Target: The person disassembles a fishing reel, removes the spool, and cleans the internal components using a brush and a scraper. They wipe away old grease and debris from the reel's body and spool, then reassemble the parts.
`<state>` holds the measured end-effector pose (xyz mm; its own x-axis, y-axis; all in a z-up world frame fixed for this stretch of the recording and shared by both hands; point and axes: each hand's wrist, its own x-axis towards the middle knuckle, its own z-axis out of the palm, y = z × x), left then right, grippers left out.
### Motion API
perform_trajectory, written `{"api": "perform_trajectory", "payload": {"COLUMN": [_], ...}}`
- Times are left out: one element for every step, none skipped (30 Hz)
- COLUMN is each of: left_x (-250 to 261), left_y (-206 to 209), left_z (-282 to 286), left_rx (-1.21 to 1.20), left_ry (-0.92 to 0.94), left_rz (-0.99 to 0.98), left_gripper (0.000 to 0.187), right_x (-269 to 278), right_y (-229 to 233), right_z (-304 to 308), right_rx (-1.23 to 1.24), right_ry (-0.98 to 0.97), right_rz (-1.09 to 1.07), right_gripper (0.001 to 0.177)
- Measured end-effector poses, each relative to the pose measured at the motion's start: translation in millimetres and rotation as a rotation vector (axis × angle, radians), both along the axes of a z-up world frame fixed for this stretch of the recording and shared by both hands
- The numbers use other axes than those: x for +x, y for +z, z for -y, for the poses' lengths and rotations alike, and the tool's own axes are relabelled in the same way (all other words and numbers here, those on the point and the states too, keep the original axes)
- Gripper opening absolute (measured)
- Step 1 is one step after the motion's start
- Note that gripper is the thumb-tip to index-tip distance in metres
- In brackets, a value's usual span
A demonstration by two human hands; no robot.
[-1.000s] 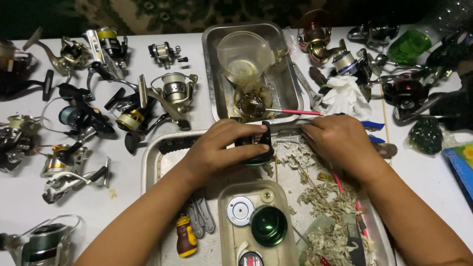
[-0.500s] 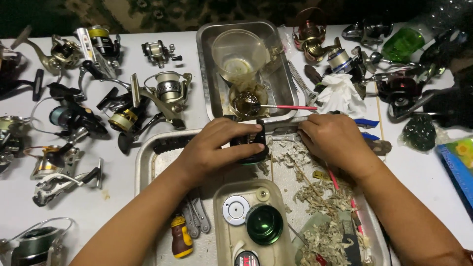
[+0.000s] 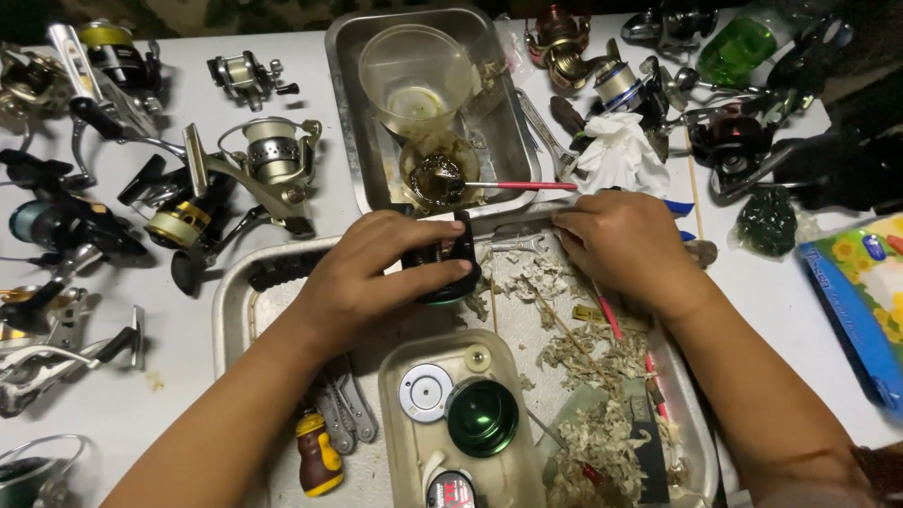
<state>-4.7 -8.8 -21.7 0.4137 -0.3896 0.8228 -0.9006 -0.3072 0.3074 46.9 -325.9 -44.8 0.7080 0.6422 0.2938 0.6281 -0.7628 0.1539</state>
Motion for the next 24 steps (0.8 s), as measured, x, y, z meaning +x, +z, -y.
{"api": "perform_trajectory", "payload": {"left_x": [0.4, 0.8, 0.6, 0.4, 0.5, 0.5, 0.9, 1.3, 1.8, 1.8, 1.8, 1.8, 1.5, 1.2, 1.0, 0.9, 0.7, 0.4, 0.4, 0.3, 0.4, 0.4, 0.5, 0.6], "left_y": [0.1, 0.2, 0.4, 0.2, 0.2, 0.4, -0.6, -1.5, -2.5, -2.5, -2.6, -2.6, -2.1, -1.6, -1.0, -0.6, -0.1, 0.3, 0.2, 0.2, 0.2, -0.3, -0.6, -0.7], "left_z": [0.0, 0.1, -0.1, 0.0, -0.4, -0.8, -0.8, -1.0, -1.0, -0.8, -0.4, -0.1, -0.2, -0.3, -0.5, -0.3, -0.4, -0.6, -0.5, -0.5, -0.4, -0.5, -0.4, -0.3], "left_rx": [-0.003, -0.004, -0.004, -0.006, 0.002, 0.009, 0.010, 0.009, 0.008, 0.008, 0.005, 0.001, 0.000, 0.003, 0.006, 0.006, 0.007, 0.008, 0.007, 0.004, 0.001, 0.001, 0.003, 0.005], "left_ry": [-0.004, -0.003, -0.002, -0.004, -0.001, 0.003, 0.002, 0.004, 0.006, 0.006, 0.005, 0.005, 0.004, 0.005, 0.005, 0.006, 0.008, 0.011, 0.013, 0.012, 0.011, 0.012, 0.015, 0.018], "left_rz": [-0.001, 0.007, 0.014, 0.011, 0.013, 0.016, 0.014, 0.015, 0.017, 0.016, 0.015, 0.015, 0.013, 0.009, 0.006, 0.006, 0.008, 0.010, 0.009, 0.006, 0.003, 0.003, 0.006, 0.009], "left_gripper": [0.029, 0.026, 0.023, 0.023, 0.023, 0.023, 0.023, 0.022, 0.020, 0.020, 0.020, 0.021, 0.021, 0.021, 0.021, 0.021, 0.020, 0.019, 0.019, 0.019, 0.018, 0.018, 0.018, 0.018], "right_x": [-0.8, -1.7, -2.7, -2.5, -1.7, -0.9, -0.6, -0.3, 0.3, 0.3, 0.3, 0.3, 1.0, 1.7, 2.7, 2.2, 1.8, 1.3, 1.5, 1.6, 1.6, 2.4, 3.2, 3.9], "right_y": [1.7, 3.6, 5.1, 4.6, 3.9, 3.4, 3.8, 4.3, 4.8, 3.7, 2.7, 1.6, 1.5, 1.4, 1.3, 1.2, 1.1, 0.9, 0.7, 0.4, 0.2, -1.0, -2.0, -3.0], "right_z": [-0.6, -1.1, -2.0, -2.7, -4.0, -5.3, -5.5, -5.8, -6.0, -5.9, -5.7, -5.4, -5.4, -5.4, -5.5, -4.7, -4.1, -3.7, -3.2, -2.7, -2.2, -1.0, 0.4, 1.9], "right_rx": [-0.003, -0.004, -0.004, -0.007, -0.001, 0.005, 0.006, -0.008, -0.022, -0.022, -0.024, -0.026, -0.027, -0.019, -0.010, -0.011, -0.013, -0.015, -0.015, -0.021, -0.027, -0.027, -0.026, -0.025], "right_ry": [-0.004, -0.010, -0.016, -0.018, -0.021, -0.024, -0.024, -0.030, -0.035, -0.034, -0.041, -0.048, -0.049, -0.047, -0.045, -0.045, -0.046, -0.047, -0.046, -0.037, -0.029, -0.028, -0.011, 0.006], "right_rz": [-0.001, -0.019, -0.037, -0.040, -0.038, -0.036, -0.038, -0.033, -0.028, -0.028, -0.025, -0.021, -0.023, -0.044, -0.064, -0.064, -0.057, -0.050, -0.051, -0.041, -0.032, -0.033, -0.028, -0.023], "right_gripper": [0.008, 0.008, 0.008, 0.008, 0.009, 0.010, 0.010, 0.010, 0.011, 0.011, 0.012, 0.013, 0.013, 0.013, 0.014, 0.014, 0.015, 0.016, 0.016, 0.016, 0.017, 0.017, 0.017, 0.017]}}
